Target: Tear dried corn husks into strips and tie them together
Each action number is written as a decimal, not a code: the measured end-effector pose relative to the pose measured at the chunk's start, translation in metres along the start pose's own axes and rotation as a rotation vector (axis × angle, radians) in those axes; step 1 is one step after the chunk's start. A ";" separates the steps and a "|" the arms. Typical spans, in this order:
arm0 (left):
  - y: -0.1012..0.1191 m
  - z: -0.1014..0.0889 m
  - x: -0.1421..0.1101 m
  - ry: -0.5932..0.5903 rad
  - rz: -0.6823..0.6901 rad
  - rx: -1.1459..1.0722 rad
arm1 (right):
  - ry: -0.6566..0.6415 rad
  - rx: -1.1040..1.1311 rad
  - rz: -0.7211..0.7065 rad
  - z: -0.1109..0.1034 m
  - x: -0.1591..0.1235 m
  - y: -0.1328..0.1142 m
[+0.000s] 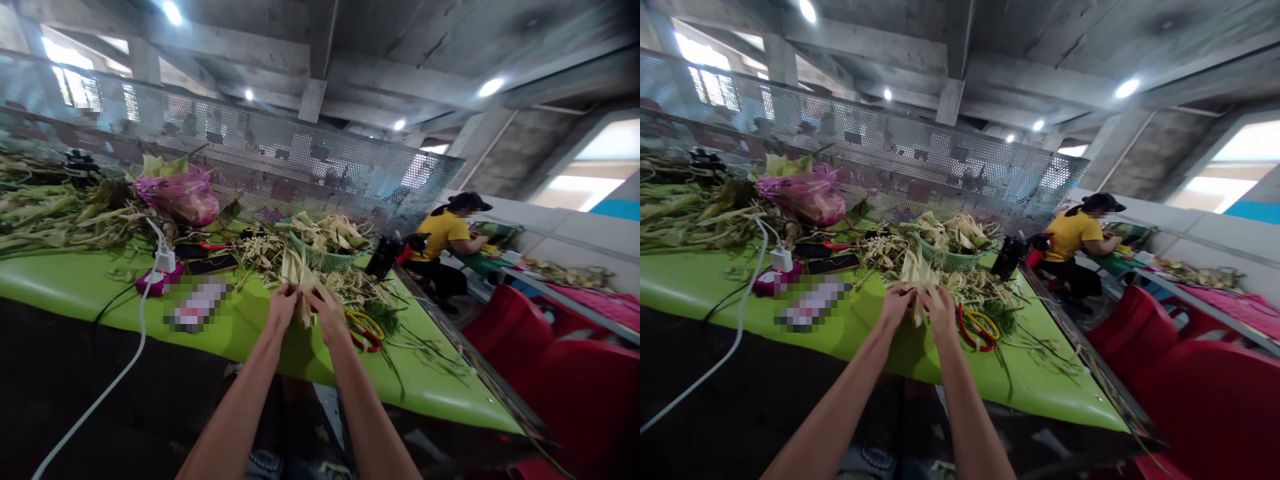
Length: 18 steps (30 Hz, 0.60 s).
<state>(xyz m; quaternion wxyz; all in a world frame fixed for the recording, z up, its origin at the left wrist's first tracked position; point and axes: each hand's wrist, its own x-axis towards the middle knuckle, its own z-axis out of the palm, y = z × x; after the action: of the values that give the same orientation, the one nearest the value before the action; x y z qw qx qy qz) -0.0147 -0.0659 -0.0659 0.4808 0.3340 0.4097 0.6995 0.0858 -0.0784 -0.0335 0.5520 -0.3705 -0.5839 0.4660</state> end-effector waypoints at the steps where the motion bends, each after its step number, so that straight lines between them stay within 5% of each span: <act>1: 0.000 0.000 0.000 -0.011 -0.005 -0.009 | 0.035 -0.014 0.009 -0.001 0.004 0.010; 5: 0.001 0.000 -0.007 -0.052 -0.028 -0.030 | 0.111 -0.074 0.031 -0.010 0.009 0.028; 13: 0.001 0.004 -0.016 -0.133 -0.167 -0.059 | 0.115 -0.207 -0.061 -0.008 0.004 0.022; 18: 0.008 0.002 -0.013 -0.298 -0.225 -0.311 | 0.083 -0.164 -0.045 -0.003 -0.005 0.017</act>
<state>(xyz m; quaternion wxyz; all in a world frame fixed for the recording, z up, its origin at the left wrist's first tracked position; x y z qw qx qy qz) -0.0123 -0.0795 -0.0589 0.6566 0.3075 0.2562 0.6393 0.0876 -0.0774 -0.0515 0.5538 -0.4202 -0.6049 0.3885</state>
